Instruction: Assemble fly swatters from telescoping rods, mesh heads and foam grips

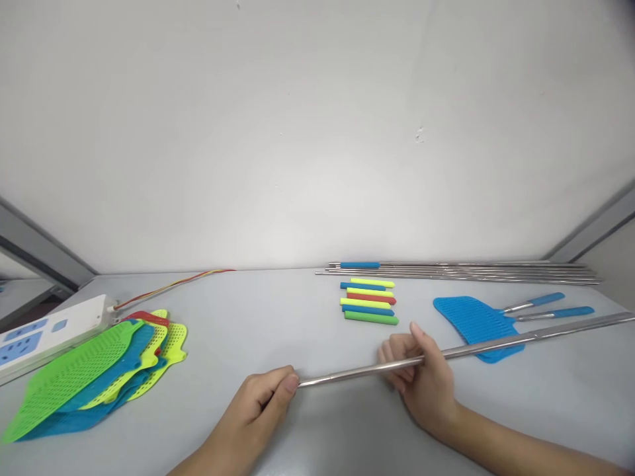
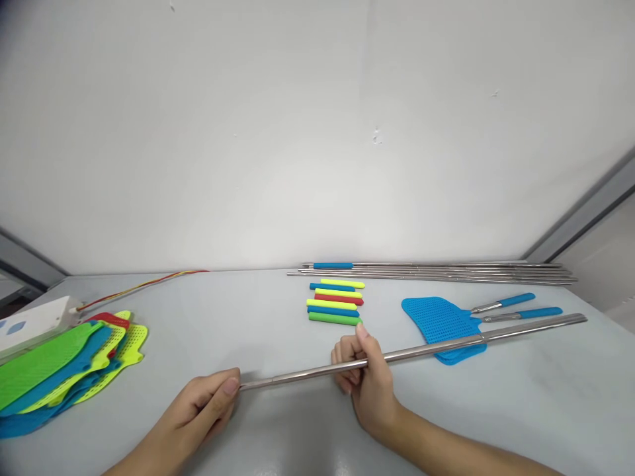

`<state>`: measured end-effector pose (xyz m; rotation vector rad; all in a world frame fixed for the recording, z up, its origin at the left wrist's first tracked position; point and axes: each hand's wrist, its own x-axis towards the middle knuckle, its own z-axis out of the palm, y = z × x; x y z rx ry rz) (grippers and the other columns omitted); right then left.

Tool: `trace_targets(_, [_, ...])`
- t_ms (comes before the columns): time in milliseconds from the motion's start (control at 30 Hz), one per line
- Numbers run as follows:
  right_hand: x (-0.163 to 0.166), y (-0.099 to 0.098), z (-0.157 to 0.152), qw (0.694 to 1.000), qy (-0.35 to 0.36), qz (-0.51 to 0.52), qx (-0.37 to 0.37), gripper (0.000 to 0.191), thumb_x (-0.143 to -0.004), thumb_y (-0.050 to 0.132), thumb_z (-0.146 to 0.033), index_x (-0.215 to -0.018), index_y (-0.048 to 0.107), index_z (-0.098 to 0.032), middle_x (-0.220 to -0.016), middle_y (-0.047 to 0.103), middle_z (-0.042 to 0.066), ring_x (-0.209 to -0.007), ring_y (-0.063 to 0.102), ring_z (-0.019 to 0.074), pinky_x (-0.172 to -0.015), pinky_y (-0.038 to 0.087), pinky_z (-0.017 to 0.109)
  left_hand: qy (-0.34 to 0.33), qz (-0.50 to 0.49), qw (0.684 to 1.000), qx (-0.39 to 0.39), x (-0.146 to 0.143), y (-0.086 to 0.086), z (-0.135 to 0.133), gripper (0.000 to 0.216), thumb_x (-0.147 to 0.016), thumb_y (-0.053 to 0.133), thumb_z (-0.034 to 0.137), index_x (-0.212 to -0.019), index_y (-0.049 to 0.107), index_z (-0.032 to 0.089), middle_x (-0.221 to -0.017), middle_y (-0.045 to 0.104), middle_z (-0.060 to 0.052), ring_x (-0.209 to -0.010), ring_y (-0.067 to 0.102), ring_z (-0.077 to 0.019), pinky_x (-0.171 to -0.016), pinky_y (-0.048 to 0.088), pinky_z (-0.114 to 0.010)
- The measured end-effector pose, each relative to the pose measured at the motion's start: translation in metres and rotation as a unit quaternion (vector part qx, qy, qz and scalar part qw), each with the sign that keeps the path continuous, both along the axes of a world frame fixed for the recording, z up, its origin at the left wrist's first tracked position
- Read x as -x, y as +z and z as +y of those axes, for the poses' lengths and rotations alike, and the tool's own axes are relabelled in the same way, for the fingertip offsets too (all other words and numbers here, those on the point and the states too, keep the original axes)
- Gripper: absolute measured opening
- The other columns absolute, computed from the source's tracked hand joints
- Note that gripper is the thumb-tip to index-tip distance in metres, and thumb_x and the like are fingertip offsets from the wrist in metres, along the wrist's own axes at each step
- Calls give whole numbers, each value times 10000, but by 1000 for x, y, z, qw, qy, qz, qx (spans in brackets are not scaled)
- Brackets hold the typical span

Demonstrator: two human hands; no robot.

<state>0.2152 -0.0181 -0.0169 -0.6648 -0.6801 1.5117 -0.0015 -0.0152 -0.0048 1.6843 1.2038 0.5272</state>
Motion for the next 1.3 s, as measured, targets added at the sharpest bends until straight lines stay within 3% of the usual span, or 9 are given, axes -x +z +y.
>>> trace_targets(167, [1, 2, 5, 998, -37, 11, 51, 457, -800, 371, -346, -392, 253, -177, -377, 173, -49, -354, 198, 80, -375, 134, 249, 30, -32, 999, 28, 2, -2, 1, 413, -797, 286, 477, -499, 280, 191, -424, 274, 68, -422, 252, -79, -439, 226, -223])
trace_targets(1033, [4, -2, 6, 998, -22, -40, 50, 420, -788, 386, -289, -399, 272, -179, -371, 227, -48, -348, 245, 82, -394, 171, 253, 25, -19, 999, 30, 1, -4, -1, 385, -816, 261, 453, -531, 294, 196, -427, 298, 69, -427, 272, -88, -453, 241, -221])
trace_targets(1300, [4, -1, 6, 998, -23, -38, 50, 419, -779, 403, -297, -400, 272, -177, -372, 225, -52, -348, 253, 77, -392, 181, 244, 20, 2, 999, 29, -1, 2, 0, 401, -803, 256, 479, -519, 295, 197, -420, 313, 64, -426, 284, -90, -449, 245, -222])
